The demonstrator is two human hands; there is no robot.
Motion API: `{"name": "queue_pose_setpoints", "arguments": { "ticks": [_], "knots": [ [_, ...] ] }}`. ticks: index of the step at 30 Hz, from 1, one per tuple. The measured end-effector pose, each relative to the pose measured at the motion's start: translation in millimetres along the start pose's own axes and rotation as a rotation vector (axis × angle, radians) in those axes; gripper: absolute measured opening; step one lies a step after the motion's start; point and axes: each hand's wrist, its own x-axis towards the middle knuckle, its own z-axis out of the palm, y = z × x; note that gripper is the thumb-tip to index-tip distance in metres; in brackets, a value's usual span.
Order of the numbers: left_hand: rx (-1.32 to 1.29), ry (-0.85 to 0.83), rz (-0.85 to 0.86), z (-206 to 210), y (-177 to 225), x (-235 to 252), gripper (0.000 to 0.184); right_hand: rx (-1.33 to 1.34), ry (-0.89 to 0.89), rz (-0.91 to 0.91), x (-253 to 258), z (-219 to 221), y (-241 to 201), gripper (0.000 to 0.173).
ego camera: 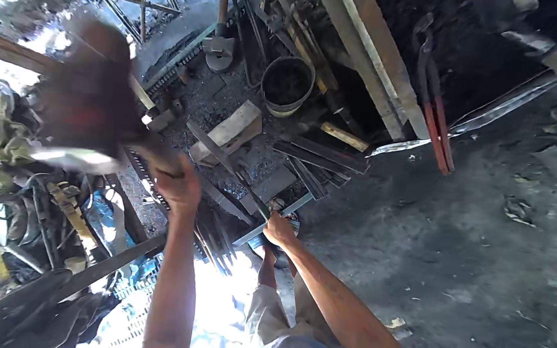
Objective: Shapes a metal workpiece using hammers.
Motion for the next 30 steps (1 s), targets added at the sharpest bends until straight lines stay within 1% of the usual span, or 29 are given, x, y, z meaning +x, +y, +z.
{"name": "queue_pose_setpoints", "arguments": {
  "ticks": [1, 2, 3, 4, 5, 6, 10, 13, 16, 17, 18, 19, 20, 21, 22, 23, 24, 26, 27, 28, 30],
  "knots": [
    [0.138, -0.159, -0.148, 22.8, -31.7, -18.1, 0.046, -0.003, -0.001, -0.002, 0.6, -1.4, 2.2, 0.059],
    [0.240, -0.361, -0.303, 41.4, -58.9, -26.5, 0.042, -0.004, 0.000, -0.003, 2.2, -3.8, 3.7, 0.058],
    [0.280, -0.519, -0.441, 54.1, -76.4, -26.0, 0.036, -0.003, -0.002, -0.004, 2.1, -4.3, 5.9, 0.057],
    [0.266, -0.582, -0.544, 58.3, -83.9, -22.7, 0.032, -0.010, -0.002, -0.007, 1.7, -4.0, 7.8, 0.057],
    [0.234, -0.575, -0.594, 55.2, -83.6, -16.2, 0.031, -0.009, -0.003, -0.013, 2.1, -6.3, 6.2, 0.058],
    [0.205, -0.552, -0.599, 45.4, -79.1, -12.9, 0.033, -0.006, -0.005, -0.013, 0.7, -6.9, 6.4, 0.058],
    [0.105, -0.409, -0.464, -6.9, -47.3, -20.5, 0.032, -0.003, 0.010, -0.028, -0.1, -0.3, 8.2, 0.057],
    [0.092, -0.297, -0.328, -30.7, -13.9, -16.2, 0.035, -0.001, 0.003, -0.051, -0.1, 0.6, 10.2, 0.057],
    [0.099, -0.150, -0.194, -33.6, 13.1, -11.5, 0.039, -0.010, -0.003, -0.061, -0.6, 1.6, 9.3, 0.058],
    [0.104, -0.113, -0.175, -24.5, 15.1, -12.5, 0.039, -0.017, -0.002, -0.060, 0.6, 1.8, 9.0, 0.057],
    [0.116, -0.093, -0.169, -10.4, 8.7, -16.7, 0.038, -0.023, -0.006, -0.056, 1.6, 2.7, 9.3, 0.057],
    [0.143, -0.100, -0.178, 6.8, -5.7, -23.3, 0.039, -0.023, -0.012, -0.050, 2.1, 3.2, 9.0, 0.057],
    [0.198, -0.157, -0.210, 24.6, -26.5, -30.8, 0.040, -0.020, -0.018, -0.043, 2.1, 3.2, 8.3, 0.058],
    [0.278, -0.274, -0.274, 38.5, -49.0, -37.0, 0.040, -0.018, -0.021, -0.041, 2.2, 3.6, 8.2, 0.057],
    [0.357, -0.429, -0.354, 47.6, -66.7, -36.8, 0.040, -0.013, -0.021, -0.044, 3.1, 3.0, 8.1, 0.056],
    [0.397, -0.553, -0.427, 52.3, -76.1, -32.3, 0.040, -0.006, -0.025, -0.047, 2.8, 2.6, 8.6, 0.055],
    [0.385, -0.591, -0.487, 50.6, -75.2, -29.3, 0.038, -0.001, -0.033, -0.051, 0.5, 2.4, 9.6, 0.054],
    [0.289, -0.540, -0.543, 35.1, -53.7, -14.0, 0.035, 0.022, -0.031, -0.061, 2.6, -4.7, 3.4, 0.053],
    [0.228, -0.502, -0.558, 22.3, -44.0, -14.4, 0.035, 0.031, -0.037, -0.060, -0.2, -4.6, 2.1, 0.052],
    [0.179, -0.462, -0.561, 10.2, -37.4, -16.3, 0.034, 0.037, -0.039, -0.057, -1.2, -4.0, -1.3, 0.050],
    [0.131, -0.394, -0.503, -5.3, -23.6, -12.6, 0.036, 0.048, -0.034, -0.065, 1.2, -10.2, -12.7, 0.049]
  ]
}}
